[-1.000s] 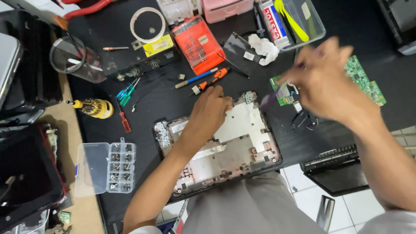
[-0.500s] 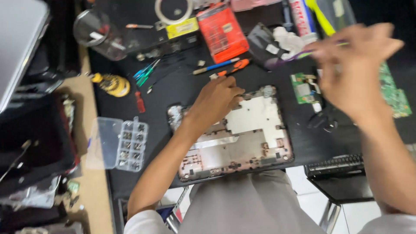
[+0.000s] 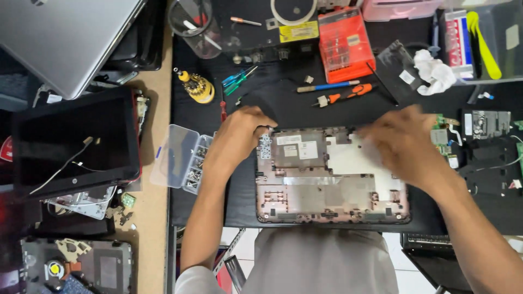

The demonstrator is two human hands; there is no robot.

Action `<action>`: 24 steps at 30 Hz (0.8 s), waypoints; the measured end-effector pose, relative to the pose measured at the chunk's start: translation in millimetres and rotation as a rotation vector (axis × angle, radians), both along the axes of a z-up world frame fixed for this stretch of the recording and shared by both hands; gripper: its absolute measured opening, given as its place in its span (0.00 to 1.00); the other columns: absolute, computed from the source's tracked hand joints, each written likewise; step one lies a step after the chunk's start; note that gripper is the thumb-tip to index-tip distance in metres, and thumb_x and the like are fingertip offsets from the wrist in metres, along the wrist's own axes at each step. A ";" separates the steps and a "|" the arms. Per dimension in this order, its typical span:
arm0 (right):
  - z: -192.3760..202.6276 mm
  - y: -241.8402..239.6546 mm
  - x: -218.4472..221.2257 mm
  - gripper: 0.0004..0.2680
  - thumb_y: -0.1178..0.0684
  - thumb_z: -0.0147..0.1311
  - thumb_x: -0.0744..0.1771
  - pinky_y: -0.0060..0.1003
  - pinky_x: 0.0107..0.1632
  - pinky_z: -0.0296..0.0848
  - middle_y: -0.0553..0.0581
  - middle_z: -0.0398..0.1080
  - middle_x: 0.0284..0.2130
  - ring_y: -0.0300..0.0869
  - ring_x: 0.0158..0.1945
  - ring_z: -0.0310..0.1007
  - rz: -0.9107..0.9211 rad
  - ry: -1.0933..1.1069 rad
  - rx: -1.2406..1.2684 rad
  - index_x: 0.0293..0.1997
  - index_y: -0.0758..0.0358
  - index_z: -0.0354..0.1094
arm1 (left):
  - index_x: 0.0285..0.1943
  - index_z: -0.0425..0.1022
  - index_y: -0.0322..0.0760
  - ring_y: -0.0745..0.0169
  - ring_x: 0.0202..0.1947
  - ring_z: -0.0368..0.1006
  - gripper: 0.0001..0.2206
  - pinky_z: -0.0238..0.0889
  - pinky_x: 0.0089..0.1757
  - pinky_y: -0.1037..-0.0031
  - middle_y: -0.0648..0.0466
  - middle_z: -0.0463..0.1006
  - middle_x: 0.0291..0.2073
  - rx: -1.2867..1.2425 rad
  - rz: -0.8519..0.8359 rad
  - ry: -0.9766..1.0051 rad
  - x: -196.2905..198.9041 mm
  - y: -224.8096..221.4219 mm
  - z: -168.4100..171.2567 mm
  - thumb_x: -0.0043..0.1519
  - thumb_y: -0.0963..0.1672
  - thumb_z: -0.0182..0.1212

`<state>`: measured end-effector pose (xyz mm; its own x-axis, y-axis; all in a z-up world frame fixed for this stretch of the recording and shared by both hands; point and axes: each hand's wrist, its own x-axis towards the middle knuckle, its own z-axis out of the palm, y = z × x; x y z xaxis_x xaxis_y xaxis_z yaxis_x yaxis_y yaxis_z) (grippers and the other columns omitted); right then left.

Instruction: The person is cleaning the internal chassis of a laptop using a small brush and a prying tool to remove dust and manipulate components.

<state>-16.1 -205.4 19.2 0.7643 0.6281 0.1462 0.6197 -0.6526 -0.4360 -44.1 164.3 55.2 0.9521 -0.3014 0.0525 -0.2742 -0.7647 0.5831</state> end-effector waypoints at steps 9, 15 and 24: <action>23.6 39.6 -0.1 0.12 0.58 0.50 0.69 0.45 0.45 0.41 0.38 0.69 0.35 0.46 0.43 0.53 0.036 -0.021 -0.012 0.46 0.39 0.79 | 0.42 0.82 0.33 0.53 0.42 0.77 0.08 0.67 0.40 0.65 0.51 0.78 0.35 -0.054 0.015 0.015 3.6 9.4 -18.6 0.60 0.34 0.59; 24.0 105.5 -15.4 0.08 0.56 0.55 0.66 0.47 0.46 0.52 0.51 0.73 0.32 0.49 0.40 0.61 0.275 0.162 0.267 0.43 0.46 0.79 | 0.37 0.83 0.41 0.51 0.38 0.77 0.06 0.73 0.41 0.68 0.50 0.79 0.30 0.003 -0.007 -0.026 1.2 13.0 -12.9 0.63 0.38 0.63; 36.7 130.3 -1.5 0.09 0.58 0.56 0.64 0.47 0.45 0.50 0.49 0.71 0.29 0.47 0.38 0.59 0.356 0.132 0.211 0.39 0.44 0.80 | 0.37 0.83 0.41 0.51 0.38 0.75 0.08 0.73 0.40 0.70 0.50 0.78 0.30 0.031 -0.005 -0.040 4.0 13.3 -25.4 0.61 0.36 0.62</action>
<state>-17.6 -75.1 55.9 0.5262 0.8227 0.2151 0.7198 -0.2962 -0.6278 -40.1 177.6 29.8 0.9479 -0.3081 0.0809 -0.3005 -0.7807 0.5479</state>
